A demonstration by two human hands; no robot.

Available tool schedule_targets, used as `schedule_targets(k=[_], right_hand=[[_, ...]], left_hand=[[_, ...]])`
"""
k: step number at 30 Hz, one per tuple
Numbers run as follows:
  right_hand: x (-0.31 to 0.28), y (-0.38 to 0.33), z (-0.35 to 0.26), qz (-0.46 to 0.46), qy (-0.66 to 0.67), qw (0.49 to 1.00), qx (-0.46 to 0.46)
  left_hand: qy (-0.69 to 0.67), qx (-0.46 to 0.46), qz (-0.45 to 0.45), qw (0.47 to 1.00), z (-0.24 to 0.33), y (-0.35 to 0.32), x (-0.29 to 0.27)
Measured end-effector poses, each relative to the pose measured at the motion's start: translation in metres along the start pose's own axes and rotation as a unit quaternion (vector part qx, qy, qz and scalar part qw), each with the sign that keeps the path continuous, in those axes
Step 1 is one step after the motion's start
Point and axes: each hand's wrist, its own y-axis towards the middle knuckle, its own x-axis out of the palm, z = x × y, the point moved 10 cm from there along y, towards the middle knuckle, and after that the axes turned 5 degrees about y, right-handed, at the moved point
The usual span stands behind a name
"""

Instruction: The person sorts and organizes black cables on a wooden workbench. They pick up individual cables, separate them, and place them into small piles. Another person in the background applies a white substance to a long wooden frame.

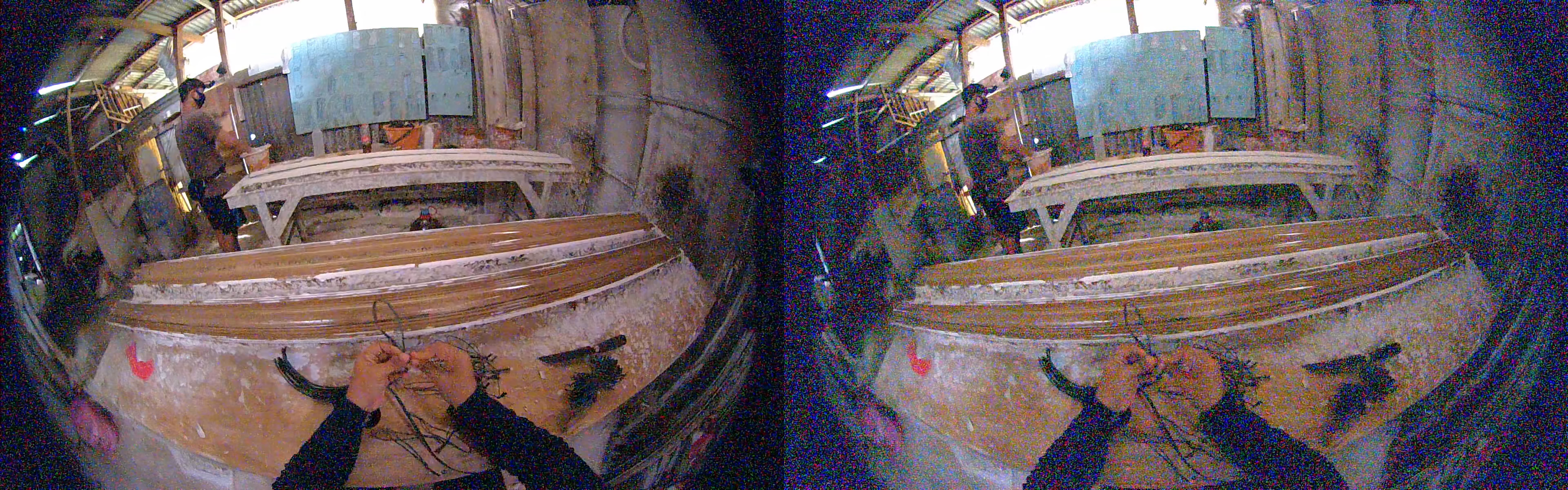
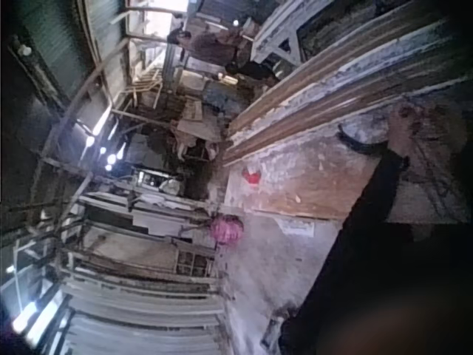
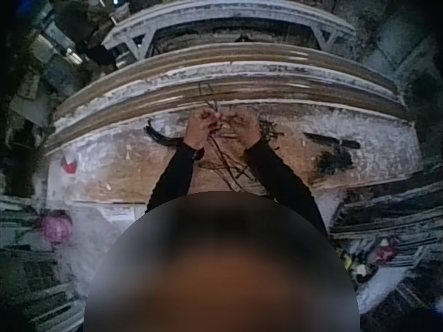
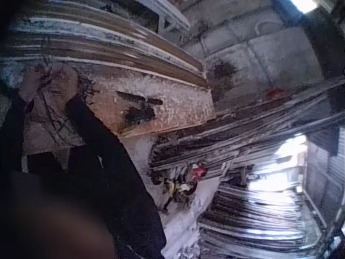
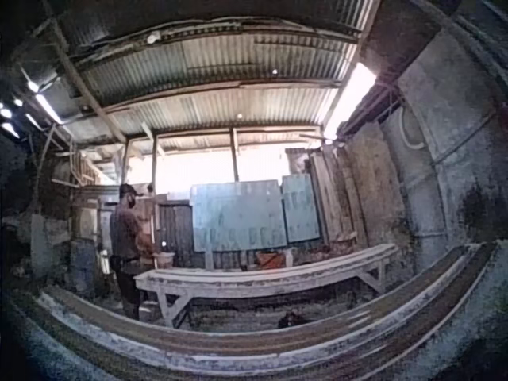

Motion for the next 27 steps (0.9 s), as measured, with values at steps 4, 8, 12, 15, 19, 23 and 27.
schedule_targets(k=[4,8,12,15,19,23,27], right_hand=[[0.009,-0.011,-0.050,-0.017,-0.263,0.943,-0.206],[0.021,-0.021,-0.070,-0.034,-0.268,0.907,-0.325],[0.038,-0.020,-0.055,-0.133,-0.294,0.893,-0.315],[0.036,-0.008,-0.020,-0.181,-0.148,0.964,-0.127],[0.032,-0.005,-0.014,-0.146,-0.058,0.982,-0.105],[0.026,-0.008,-0.032,-0.113,-0.180,0.956,-0.204],[0.012,-0.006,-0.030,-0.067,-0.197,0.964,-0.165]], left_hand=[[0.036,-0.013,-0.009,0.999,-0.001,0.000,-0.002],[0.055,-0.039,-0.045,0.997,0.000,-0.001,-0.003],[0.083,-0.059,-0.068,0.992,0.002,-0.004,-0.002],[0.199,-0.046,-0.090,0.975,0.006,-0.004,-0.003],[0.122,-0.090,-0.074,0.986,-0.003,-0.002,-0.008],[0.043,-0.064,-0.090,0.993,0.002,-0.002,0.002],[0.016,-0.070,-0.066,0.995,0.005,-0.005,0.005]])
